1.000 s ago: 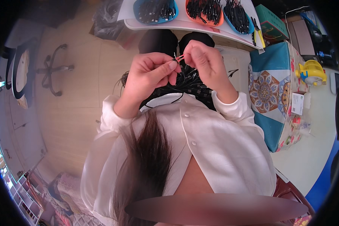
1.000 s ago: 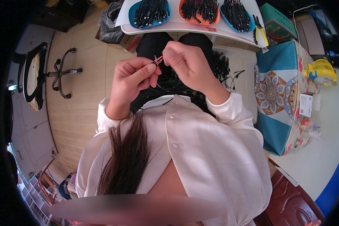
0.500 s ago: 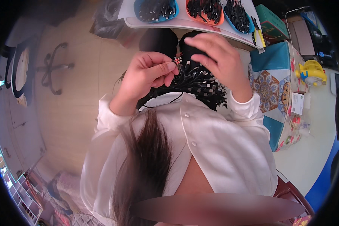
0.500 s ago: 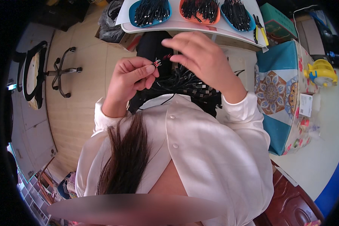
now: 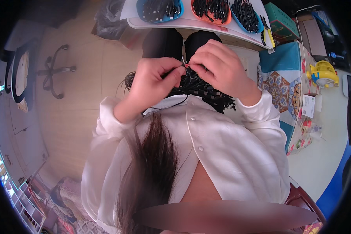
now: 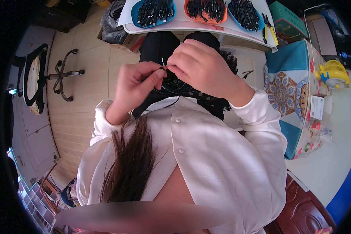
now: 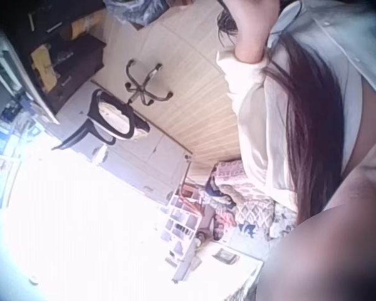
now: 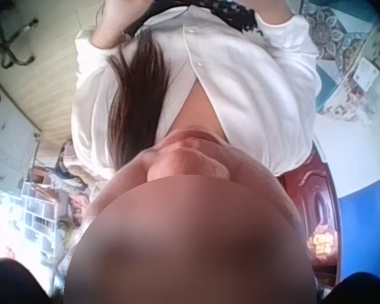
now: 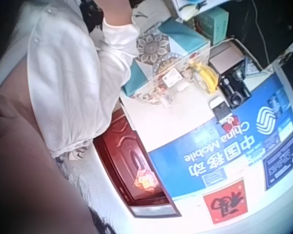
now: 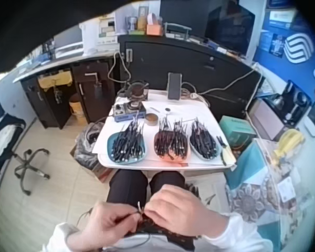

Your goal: The person sits on the floor and repeatedly picks up black wires, attaches small connectors to their ends, and places the finished units into trays. The person handles the wires and connectors by hand and organizes the completed items into separate containers.

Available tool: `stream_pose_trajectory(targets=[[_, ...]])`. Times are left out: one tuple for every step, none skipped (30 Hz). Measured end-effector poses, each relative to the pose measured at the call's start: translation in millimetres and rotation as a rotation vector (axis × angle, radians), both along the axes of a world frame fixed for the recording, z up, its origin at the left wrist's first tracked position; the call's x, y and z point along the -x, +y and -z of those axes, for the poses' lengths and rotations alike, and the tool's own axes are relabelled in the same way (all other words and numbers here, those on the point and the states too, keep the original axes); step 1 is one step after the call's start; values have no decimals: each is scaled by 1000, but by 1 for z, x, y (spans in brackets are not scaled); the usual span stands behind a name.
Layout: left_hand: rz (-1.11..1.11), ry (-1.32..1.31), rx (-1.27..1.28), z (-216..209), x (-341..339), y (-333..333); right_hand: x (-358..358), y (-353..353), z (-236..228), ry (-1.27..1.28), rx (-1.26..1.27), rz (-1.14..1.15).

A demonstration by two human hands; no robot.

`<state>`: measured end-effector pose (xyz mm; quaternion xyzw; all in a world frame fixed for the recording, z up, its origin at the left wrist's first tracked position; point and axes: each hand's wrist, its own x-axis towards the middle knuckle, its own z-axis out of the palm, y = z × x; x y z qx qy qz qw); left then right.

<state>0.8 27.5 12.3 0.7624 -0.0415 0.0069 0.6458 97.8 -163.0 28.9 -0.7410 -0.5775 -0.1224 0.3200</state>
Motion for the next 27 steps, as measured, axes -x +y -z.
stream_pose_trajectory(targets=[[-18,-256,-220,2,-1,-1,1,-1,0,339,16,18],[-31,-488,-441,4,-3,-2,2,-2,0,698,69,66],[-43,-720,-665,5,-4,-3,2,-4,0,1072,156,108],[25,-682,-724,5,0,-2,1,-3,1,1386,88,62],[46,-655,-707,6,0,0,0,-5,1,1487,63,4],[66,-629,-691,6,-1,2,-1,-5,1,1604,73,-10],[84,-604,-674,7,-3,3,-1,-6,1,1712,104,59],[58,-532,-544,8,-4,3,1,-8,1,1451,144,90],[32,-458,-414,10,-6,3,2,-9,0,1069,89,89],[10,-382,-291,11,-6,3,3,-11,0,681,48,101],[25,-252,-192,11,-6,4,5,-11,-1,284,8,105],[46,-120,-99,12,-6,5,4,-10,-2,-34,-38,66],[67,12,-5,13,-5,5,5,-11,-3,-112,-20,36],[112,66,19,13,-5,6,6,-12,-4,-189,-1,8],[136,64,74,13,-5,6,7,-12,-5,-268,17,-20],[149,84,121,13,-4,6,7,-11,-5,-342,9,-28],[161,104,168,13,-4,6,7,-11,-5,-313,26,-16],[167,80,120,13,-4,6,7,-10,-4,-290,33,-10],[174,58,72,13,-4,6,7,-9,-2,-266,41,-5],[176,26,28,13,-4,6,7,-9,0,-133,39,1],[138,-204,-155,14,-4,4,8,-8,4,-1,36,8],[95,-444,-333,16,-6,1,8,-9,7,132,34,17],[51,-683,-509,18,-7,-1,10,-10,11,501,82,59],[81,-689,-654,19,-4,-2,11,-12,13,870,131,101],[89,-698,-689,20,-4,-3,15,-14,16,1240,178,143],[98,-708,-724,22,-3,-4,10,-15,17,1571,213,95],[107,-721,-759,23,-3,-5,11,-16,18,1596,162,35]])
